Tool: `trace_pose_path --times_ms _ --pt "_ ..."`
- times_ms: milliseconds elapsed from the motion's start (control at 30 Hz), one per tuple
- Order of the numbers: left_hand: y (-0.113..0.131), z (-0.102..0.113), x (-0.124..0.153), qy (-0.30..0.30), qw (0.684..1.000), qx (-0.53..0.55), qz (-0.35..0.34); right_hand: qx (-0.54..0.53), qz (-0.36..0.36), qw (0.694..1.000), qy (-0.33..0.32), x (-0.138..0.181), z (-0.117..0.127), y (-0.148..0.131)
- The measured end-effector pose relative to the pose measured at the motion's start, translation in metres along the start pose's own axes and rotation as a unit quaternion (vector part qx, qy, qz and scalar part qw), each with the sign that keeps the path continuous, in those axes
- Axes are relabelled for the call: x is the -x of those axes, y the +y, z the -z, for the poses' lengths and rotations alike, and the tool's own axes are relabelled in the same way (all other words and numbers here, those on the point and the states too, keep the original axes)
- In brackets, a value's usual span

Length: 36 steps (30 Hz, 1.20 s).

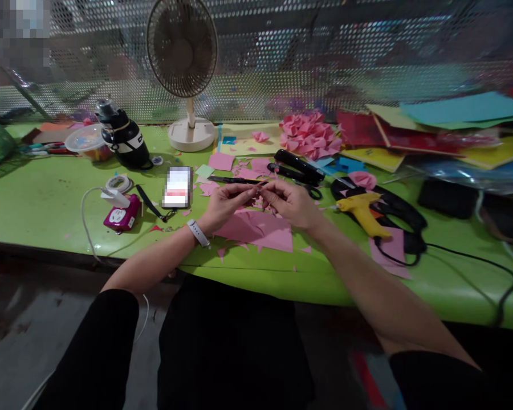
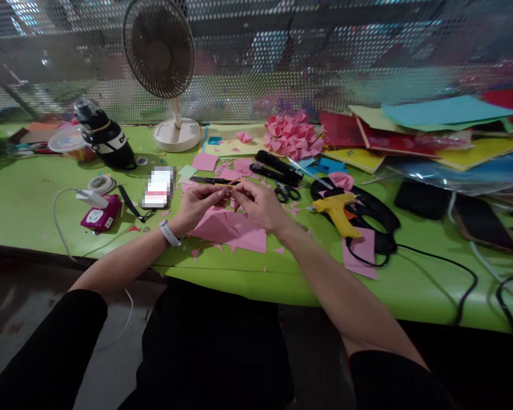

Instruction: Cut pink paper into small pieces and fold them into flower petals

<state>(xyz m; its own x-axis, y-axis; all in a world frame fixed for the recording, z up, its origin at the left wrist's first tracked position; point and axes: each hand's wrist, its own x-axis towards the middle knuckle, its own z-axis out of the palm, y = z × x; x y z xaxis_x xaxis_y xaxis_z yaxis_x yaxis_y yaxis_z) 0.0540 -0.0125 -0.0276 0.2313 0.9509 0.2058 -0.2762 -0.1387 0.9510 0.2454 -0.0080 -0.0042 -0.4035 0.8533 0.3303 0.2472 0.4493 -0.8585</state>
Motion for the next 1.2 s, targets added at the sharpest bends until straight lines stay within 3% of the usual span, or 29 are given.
trace_pose_path --times_ms 667,1200 --pt "-0.0016 -0.0032 0.0031 0.006 1.000 0.009 -0.027 -0.007 0.000 0.999 -0.039 -0.0011 0.0030 -0.0066" --pt "-0.0057 -0.0039 0.0033 0.012 0.999 0.035 0.000 -0.022 -0.021 0.998 -0.057 -0.0029 0.0045 -0.0017"
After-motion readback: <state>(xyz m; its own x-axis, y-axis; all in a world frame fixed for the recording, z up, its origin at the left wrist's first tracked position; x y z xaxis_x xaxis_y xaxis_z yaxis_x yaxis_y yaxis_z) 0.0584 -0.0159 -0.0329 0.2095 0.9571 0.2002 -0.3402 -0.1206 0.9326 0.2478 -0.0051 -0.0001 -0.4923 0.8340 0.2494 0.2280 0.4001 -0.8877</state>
